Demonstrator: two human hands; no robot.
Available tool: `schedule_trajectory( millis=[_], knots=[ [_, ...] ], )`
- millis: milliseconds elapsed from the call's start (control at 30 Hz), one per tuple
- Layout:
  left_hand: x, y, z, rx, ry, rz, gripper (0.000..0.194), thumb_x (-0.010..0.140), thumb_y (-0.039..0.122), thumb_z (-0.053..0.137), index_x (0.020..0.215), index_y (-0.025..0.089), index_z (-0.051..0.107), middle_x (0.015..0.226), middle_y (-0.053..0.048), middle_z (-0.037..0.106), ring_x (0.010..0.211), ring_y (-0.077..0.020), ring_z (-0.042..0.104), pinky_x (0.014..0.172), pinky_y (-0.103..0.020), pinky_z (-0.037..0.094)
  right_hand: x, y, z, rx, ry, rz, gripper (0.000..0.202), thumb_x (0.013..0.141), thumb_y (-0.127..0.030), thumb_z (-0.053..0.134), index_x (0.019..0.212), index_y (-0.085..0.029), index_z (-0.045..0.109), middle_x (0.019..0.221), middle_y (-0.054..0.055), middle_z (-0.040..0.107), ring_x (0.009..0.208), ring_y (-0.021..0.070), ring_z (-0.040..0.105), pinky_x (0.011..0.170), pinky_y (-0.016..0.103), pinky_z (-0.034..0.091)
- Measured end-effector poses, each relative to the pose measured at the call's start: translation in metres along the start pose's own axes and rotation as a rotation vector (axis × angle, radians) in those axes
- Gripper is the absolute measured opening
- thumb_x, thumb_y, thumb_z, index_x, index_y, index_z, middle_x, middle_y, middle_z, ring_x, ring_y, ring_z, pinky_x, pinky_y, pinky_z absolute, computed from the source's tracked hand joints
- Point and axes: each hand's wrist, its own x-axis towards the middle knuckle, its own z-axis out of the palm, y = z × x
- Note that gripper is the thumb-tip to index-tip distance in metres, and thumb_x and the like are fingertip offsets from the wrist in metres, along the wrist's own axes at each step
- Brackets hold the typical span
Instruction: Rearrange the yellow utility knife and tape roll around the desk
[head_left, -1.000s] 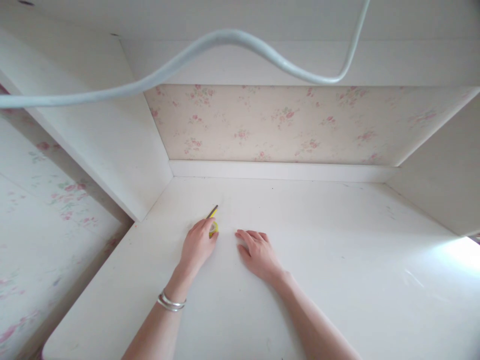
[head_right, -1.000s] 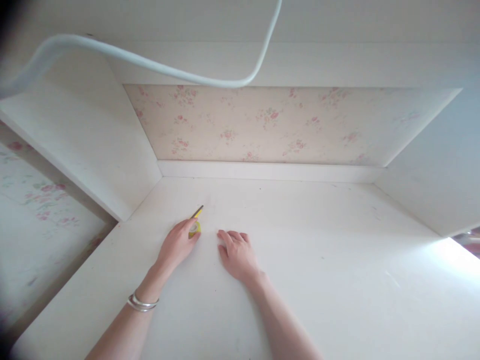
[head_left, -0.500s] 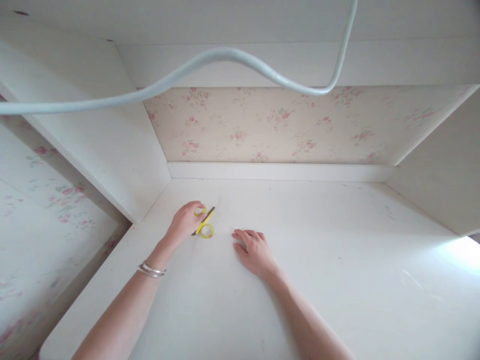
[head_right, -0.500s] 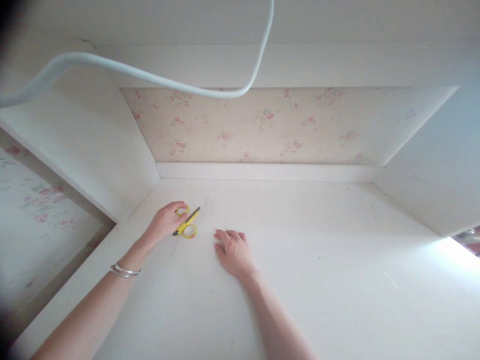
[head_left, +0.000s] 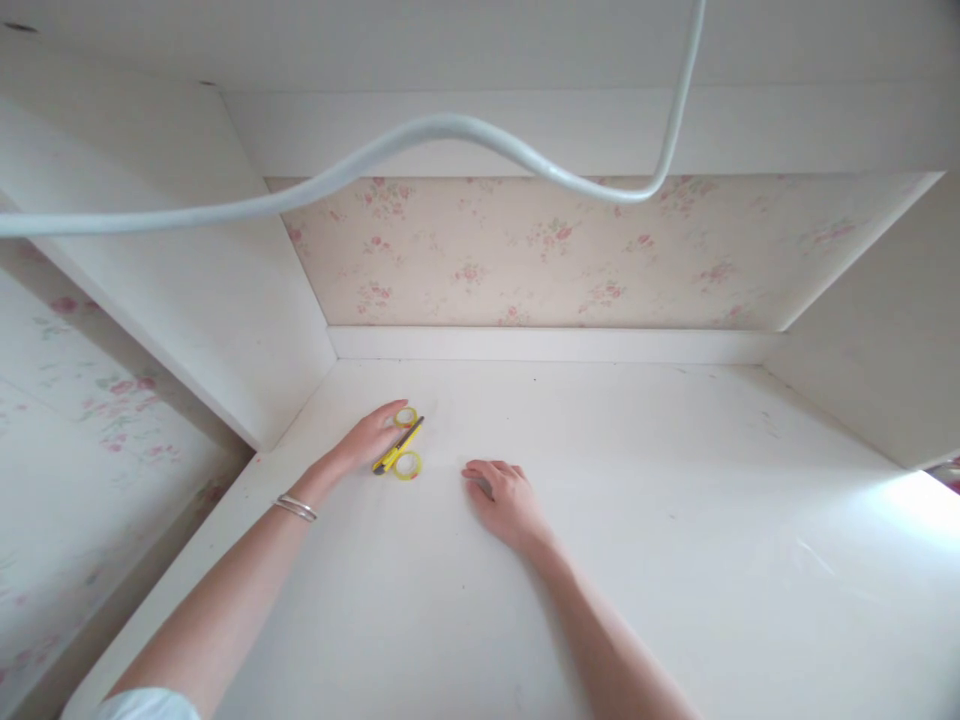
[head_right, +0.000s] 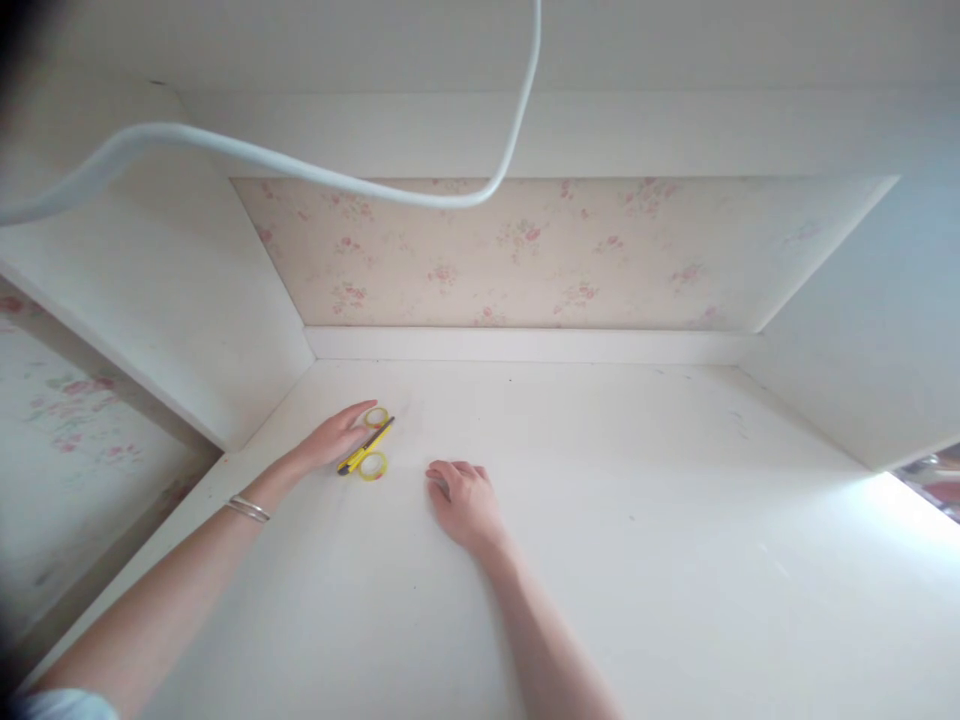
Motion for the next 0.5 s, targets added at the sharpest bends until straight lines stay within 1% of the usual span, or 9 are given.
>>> schedule_trajectory(
  millis=[67,167,200,267,333,400,500],
  knots=[
    [-0.011,0.006,-0.002,-0.007,-0.041,0.041,0.065,0.076,0.035,0.048,0.138,0.016,0.039,0.146,-0.005,0.038,0.135,-0.0238,0.032,0.113,-0.036,0.023,0.000,0.001,0.001,0.003,0.004,0.006,0.025,0.086,-0.021,0.049,0.108,-0.028,0.059,0.104,-0.002,0.069,0.104,0.0146,0.058,0.092,0.031,0.035],
    [-0.025,0.012,0.002,0.056,-0.158,0.157,0.071,0.075,0.032,0.051,0.141,0.014,0.033,0.151,-0.007,0.025,0.139,-0.0256,0.021,0.116,-0.038,0.015,0.001,0.002,0.002,0.001,0.002,0.008,0.024,0.086,-0.021,0.050,0.107,-0.028,0.059,0.104,-0.002,0.069,0.104,0.0147,0.058,0.092,0.031,0.035],
    [-0.028,0.012,0.005,0.085,-0.194,0.170,0.073,0.075,0.033,0.051,0.142,0.013,0.030,0.152,-0.008,0.021,0.140,-0.0262,0.017,0.116,-0.038,0.014,0.001,0.002,0.002,-0.001,-0.001,0.007,0.024,0.086,-0.021,0.050,0.107,-0.028,0.059,0.104,-0.003,0.069,0.104,0.0146,0.058,0.092,0.031,0.035],
    [-0.030,0.011,0.013,0.135,-0.242,0.156,0.074,0.079,0.035,0.047,0.144,0.010,0.024,0.154,-0.010,0.013,0.141,-0.0260,0.010,0.116,-0.039,0.012,0.001,0.002,0.002,-0.004,-0.005,0.006,0.024,0.085,-0.020,0.051,0.107,-0.028,0.059,0.105,-0.004,0.069,0.104,0.0140,0.058,0.092,0.031,0.035],
    [-0.029,0.007,0.022,0.174,-0.255,0.115,0.070,0.084,0.034,0.039,0.145,0.006,0.020,0.154,-0.012,0.009,0.142,-0.0241,0.007,0.116,-0.038,0.010,0.000,0.001,0.001,-0.010,-0.008,0.008,0.024,0.085,-0.020,0.051,0.106,-0.028,0.059,0.105,-0.004,0.069,0.104,0.0135,0.057,0.092,0.031,0.035],
    [-0.024,0.001,0.028,0.202,-0.236,0.074,0.067,0.086,0.031,0.031,0.145,0.003,0.018,0.154,-0.013,0.007,0.142,-0.0222,0.005,0.116,-0.036,0.010,0.000,-0.001,0.000,-0.018,-0.013,0.011,0.024,0.085,-0.020,0.051,0.106,-0.028,0.060,0.105,-0.004,0.069,0.105,0.0134,0.057,0.092,0.031,0.035],
    [-0.014,-0.006,0.030,0.215,-0.199,0.033,0.066,0.086,0.030,0.028,0.145,0.002,0.019,0.154,-0.014,0.009,0.142,-0.0231,0.006,0.116,-0.038,0.012,0.000,-0.003,-0.001,-0.023,-0.016,0.015,0.024,0.086,-0.020,0.050,0.106,-0.027,0.060,0.106,-0.002,0.069,0.105,0.0138,0.057,0.093,0.031,0.035]
  ],
)
